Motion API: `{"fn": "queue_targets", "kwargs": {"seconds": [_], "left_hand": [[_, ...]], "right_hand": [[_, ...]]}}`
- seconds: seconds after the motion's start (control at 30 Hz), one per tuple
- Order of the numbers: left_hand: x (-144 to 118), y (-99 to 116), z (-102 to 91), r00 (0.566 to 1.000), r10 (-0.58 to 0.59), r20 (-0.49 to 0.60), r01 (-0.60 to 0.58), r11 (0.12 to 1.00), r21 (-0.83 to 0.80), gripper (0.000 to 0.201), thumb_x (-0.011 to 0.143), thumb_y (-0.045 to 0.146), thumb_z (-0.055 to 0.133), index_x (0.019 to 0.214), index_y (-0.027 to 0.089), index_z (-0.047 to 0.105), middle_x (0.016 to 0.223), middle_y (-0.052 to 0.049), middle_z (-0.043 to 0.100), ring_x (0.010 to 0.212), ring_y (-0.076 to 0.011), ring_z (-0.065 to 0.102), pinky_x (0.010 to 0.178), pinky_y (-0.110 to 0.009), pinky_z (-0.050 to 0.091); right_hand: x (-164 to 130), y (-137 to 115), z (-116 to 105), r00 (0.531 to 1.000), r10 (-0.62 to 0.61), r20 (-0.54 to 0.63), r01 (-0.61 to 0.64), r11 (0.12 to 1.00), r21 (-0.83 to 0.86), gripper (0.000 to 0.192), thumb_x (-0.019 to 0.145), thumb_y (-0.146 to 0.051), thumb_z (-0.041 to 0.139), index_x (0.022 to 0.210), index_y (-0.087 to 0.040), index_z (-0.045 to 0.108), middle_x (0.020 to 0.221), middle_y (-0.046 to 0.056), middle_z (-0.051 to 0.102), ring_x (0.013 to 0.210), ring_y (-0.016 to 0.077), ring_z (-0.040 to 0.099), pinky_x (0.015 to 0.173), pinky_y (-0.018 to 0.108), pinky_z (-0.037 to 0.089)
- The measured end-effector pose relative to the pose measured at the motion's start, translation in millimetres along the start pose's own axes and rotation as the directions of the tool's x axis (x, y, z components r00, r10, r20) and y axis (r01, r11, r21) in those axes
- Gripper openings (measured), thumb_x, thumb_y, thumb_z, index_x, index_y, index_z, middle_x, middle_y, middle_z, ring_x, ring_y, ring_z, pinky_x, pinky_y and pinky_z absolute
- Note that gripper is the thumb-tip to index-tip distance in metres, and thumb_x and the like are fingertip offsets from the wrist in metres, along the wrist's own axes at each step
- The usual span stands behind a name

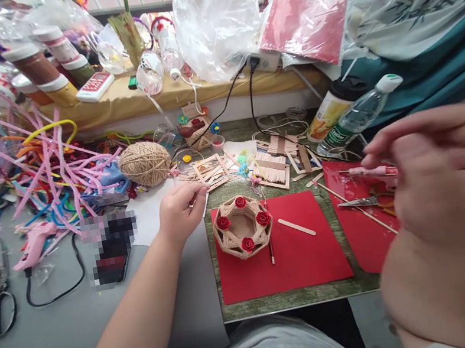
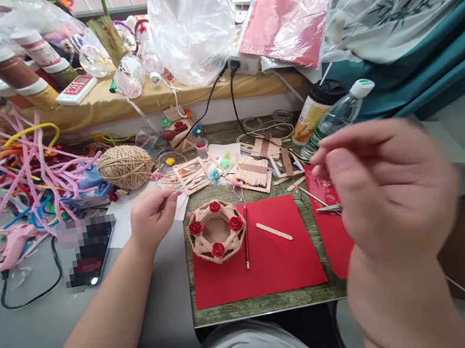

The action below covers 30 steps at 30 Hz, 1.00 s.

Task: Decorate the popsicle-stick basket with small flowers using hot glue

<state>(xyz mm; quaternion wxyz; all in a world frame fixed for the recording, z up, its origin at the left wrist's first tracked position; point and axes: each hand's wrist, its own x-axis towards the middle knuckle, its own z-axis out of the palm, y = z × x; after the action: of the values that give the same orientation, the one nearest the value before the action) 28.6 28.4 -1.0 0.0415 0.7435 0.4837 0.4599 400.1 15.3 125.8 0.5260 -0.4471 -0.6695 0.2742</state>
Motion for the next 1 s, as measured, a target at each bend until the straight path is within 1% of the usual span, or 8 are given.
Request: {"fn": "queue_targets", "kwargs": {"seconds": [0.03, 0.07, 0.13, 0.2, 0.27, 0.37, 0.67, 1.0], "left_hand": [[-0.2, 2.2, 0.2, 1.0, 0.016, 0.021, -0.016, 1.0, 0.011, 0.013, 0.1, 0.023, 0.063, 0.094, 0.02, 0.074, 0.069, -0.001, 0.064, 0.063, -0.0137, 0.054, 0.063, -0.029, 0.043], [-0.3, 4.7, 0.5, 0.999, 0.036, 0.038, -0.037, 0.999, 0.022, 0.013, 0.098, 0.023, 0.064, 0.091, 0.02, 0.074, 0.067, 0.0, 0.062, 0.061, -0.0133, 0.052, 0.062, -0.029, 0.041], [-0.7, 9.5, 0.8, 0.995, 0.081, 0.05, -0.083, 0.996, 0.038, 0.011, 0.096, 0.022, 0.066, 0.087, 0.021, 0.072, 0.063, 0.002, 0.056, 0.058, -0.0128, 0.048, 0.06, -0.029, 0.039], [-1.7, 13.2, 1.2, 0.994, 0.106, 0.041, -0.107, 0.994, 0.037, 0.01, 0.093, 0.021, 0.067, 0.085, 0.021, 0.072, 0.061, 0.003, 0.052, 0.057, -0.0126, 0.046, 0.059, -0.029, 0.038], [-3.2, 15.4, 1.9, 0.996, 0.084, 0.018, -0.085, 0.996, 0.021, 0.009, 0.092, 0.021, 0.068, 0.083, 0.021, 0.072, 0.061, 0.003, 0.054, 0.057, -0.0126, 0.047, 0.059, -0.029, 0.039], [-4.8, 16.8, 4.2, 0.998, -0.037, -0.055, 0.037, 0.999, 0.01, 0.012, 0.092, 0.023, 0.067, 0.082, 0.02, 0.073, 0.064, 0.001, 0.061, 0.059, -0.0129, 0.051, 0.06, -0.029, 0.041], [-2.1, 14.0, 7.4, 0.95, -0.269, -0.158, 0.263, 0.963, -0.06, 0.02, 0.094, 0.032, 0.063, 0.087, 0.02, 0.078, 0.077, -0.002, 0.073, 0.066, -0.0157, 0.06, 0.066, -0.03, 0.046], [-1.9, 9.4, 8.1, 0.958, -0.255, -0.129, 0.248, 0.966, -0.067, 0.02, 0.095, 0.031, 0.063, 0.088, 0.021, 0.077, 0.085, -0.003, 0.078, 0.076, -0.0175, 0.069, 0.073, -0.03, 0.05]], "right_hand": [[-8.7, 11.0, -14.9, 0.99, -0.003, -0.142, -0.032, 0.968, -0.248, 0.024, 0.097, -0.047, 0.07, 0.118, -0.036, 0.075, 0.102, 0.004, 0.074, 0.087, 0.0347, 0.072, 0.076, 0.058, 0.06], [-17.6, 26.6, -29.8, 0.995, 0.022, -0.101, -0.066, 0.891, -0.448, 0.023, 0.097, -0.048, 0.07, 0.116, -0.036, 0.077, 0.1, 0.004, 0.076, 0.091, 0.0379, 0.073, 0.081, 0.063, 0.06], [-36.0, 69.0, -62.8, 0.999, 0.028, 0.044, 0.01, 0.725, -0.689, 0.02, 0.1, -0.043, 0.064, 0.114, -0.037, 0.076, 0.108, 0.006, 0.078, 0.105, 0.0432, 0.073, 0.091, 0.068, 0.058], [-54.2, 118.0, -101.2, 0.984, 0.072, 0.16, 0.087, 0.592, -0.802, 0.025, 0.101, -0.033, 0.055, 0.115, -0.034, 0.076, 0.114, 0.01, 0.077, 0.114, 0.0458, 0.072, 0.099, 0.069, 0.057], [-70.8, 162.4, -138.5, 0.938, 0.161, 0.308, 0.182, 0.527, -0.83, 0.033, 0.099, -0.025, 0.051, 0.121, -0.029, 0.075, 0.122, 0.013, 0.077, 0.117, 0.0444, 0.071, 0.104, 0.066, 0.057], [-87.5, 204.6, -174.7, 0.923, 0.224, 0.314, 0.192, 0.44, -0.877, 0.05, 0.092, -0.018, 0.051, 0.139, -0.022, 0.069, 0.144, 0.014, 0.07, 0.131, 0.0395, 0.066, 0.114, 0.06, 0.054], [-66.8, 227.4, -185.7, 0.851, 0.407, 0.333, 0.207, 0.322, -0.924, 0.052, 0.089, -0.013, 0.055, 0.139, -0.02, 0.069, 0.141, 0.013, 0.071, 0.121, 0.0351, 0.069, 0.104, 0.051, 0.057], [-64.9, 236.1, -190.9, 0.833, 0.451, 0.32, 0.183, 0.321, -0.929, 0.052, 0.088, -0.017, 0.059, 0.14, -0.021, 0.068, 0.13, 0.015, 0.072, 0.111, 0.0342, 0.07, 0.098, 0.047, 0.057]]}}
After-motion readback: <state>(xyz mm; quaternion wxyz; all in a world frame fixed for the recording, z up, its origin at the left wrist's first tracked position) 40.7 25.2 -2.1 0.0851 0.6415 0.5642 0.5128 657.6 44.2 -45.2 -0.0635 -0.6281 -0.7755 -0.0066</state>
